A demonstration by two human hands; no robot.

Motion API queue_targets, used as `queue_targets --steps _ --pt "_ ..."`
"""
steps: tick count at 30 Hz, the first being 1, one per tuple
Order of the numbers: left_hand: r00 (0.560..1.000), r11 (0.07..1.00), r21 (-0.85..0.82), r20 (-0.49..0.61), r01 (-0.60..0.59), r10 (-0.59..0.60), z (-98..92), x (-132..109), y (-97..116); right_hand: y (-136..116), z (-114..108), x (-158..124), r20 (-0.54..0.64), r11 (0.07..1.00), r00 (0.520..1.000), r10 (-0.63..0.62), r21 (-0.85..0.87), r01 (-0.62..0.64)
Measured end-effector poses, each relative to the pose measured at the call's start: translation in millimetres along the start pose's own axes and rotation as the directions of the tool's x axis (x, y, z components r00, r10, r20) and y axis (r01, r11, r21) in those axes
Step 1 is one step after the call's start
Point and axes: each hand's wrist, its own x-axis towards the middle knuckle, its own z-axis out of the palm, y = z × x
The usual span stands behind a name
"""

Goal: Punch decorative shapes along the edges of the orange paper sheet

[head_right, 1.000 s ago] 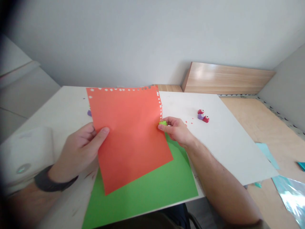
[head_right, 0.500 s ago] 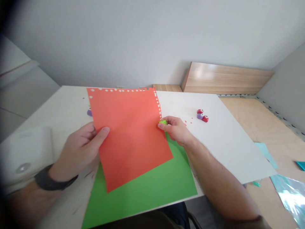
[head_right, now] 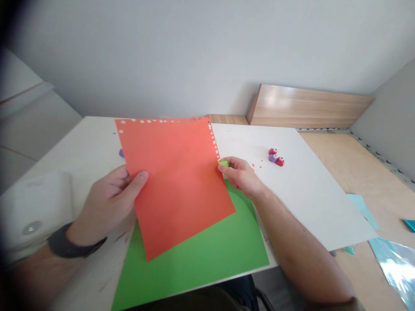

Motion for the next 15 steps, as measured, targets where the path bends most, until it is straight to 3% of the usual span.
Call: queue_targets --steps 15 --pt "1.0 0.999 -0.036 -0.008 0.011 -0.011 0.6 -1 -2 -6 -13 2 -0.107 1.0 0.994 -0.003 -0.012 0.002"
